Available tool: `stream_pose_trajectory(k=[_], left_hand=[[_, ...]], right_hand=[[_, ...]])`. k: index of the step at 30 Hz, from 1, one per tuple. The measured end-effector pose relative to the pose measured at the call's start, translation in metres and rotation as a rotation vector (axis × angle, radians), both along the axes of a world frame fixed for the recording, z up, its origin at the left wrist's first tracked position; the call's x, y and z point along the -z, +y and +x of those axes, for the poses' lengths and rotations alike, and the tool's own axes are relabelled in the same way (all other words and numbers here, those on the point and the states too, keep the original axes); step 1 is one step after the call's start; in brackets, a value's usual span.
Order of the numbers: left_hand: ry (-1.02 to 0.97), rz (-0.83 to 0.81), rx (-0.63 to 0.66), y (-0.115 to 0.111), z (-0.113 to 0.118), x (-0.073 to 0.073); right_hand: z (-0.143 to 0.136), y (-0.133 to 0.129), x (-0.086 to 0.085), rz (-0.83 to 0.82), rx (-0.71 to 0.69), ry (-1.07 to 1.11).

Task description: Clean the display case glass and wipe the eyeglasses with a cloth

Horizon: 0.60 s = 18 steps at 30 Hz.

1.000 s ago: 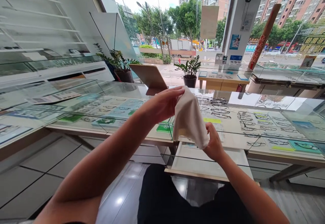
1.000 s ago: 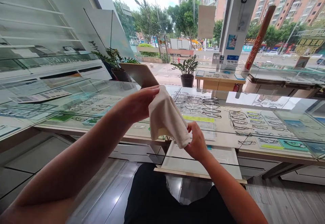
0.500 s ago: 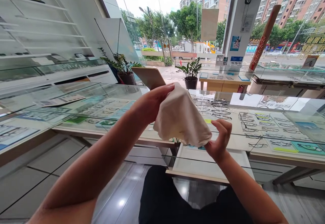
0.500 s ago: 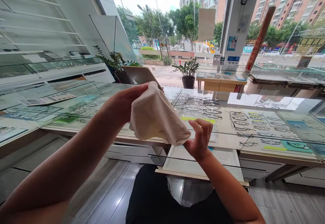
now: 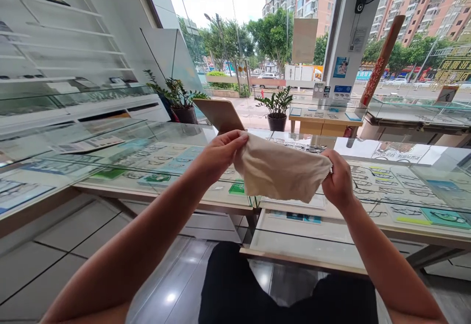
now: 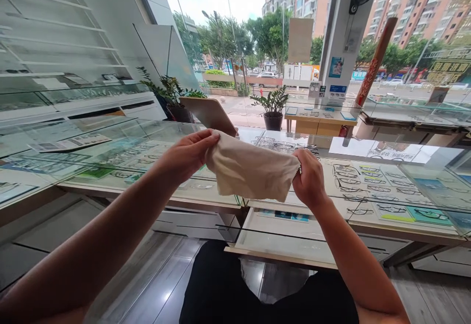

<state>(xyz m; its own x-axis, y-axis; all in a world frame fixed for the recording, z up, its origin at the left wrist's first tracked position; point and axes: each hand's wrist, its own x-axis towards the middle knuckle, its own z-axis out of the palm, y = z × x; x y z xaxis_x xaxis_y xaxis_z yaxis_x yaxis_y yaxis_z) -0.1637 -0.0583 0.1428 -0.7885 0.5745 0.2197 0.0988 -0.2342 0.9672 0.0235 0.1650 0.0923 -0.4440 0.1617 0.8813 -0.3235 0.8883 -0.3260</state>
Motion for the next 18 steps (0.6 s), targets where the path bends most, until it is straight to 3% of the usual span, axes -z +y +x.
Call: stream_pose_trajectory(k=[4, 8, 13, 18], left_hand=[[0.020, -0.032, -0.082, 0.008, -0.008, 0.014], [0.025, -0.022, -0.137, 0.012, -0.015, 0.022], [0.070, 0.076, -0.138, 0.015, -0.016, 0.022], [0.059, 0.159, -0.120, 0.019, -0.012, 0.022]], right_hand=[[0.002, 0.014, -0.015, 0.132, -0.009, -0.139], [0.003, 0.018, -0.026, 0.102, -0.048, -0.207], [0.002, 0.018, -0.035, -0.243, -0.244, -0.263], [-0.006, 0.023, -0.033, -0.592, -0.400, -0.337]])
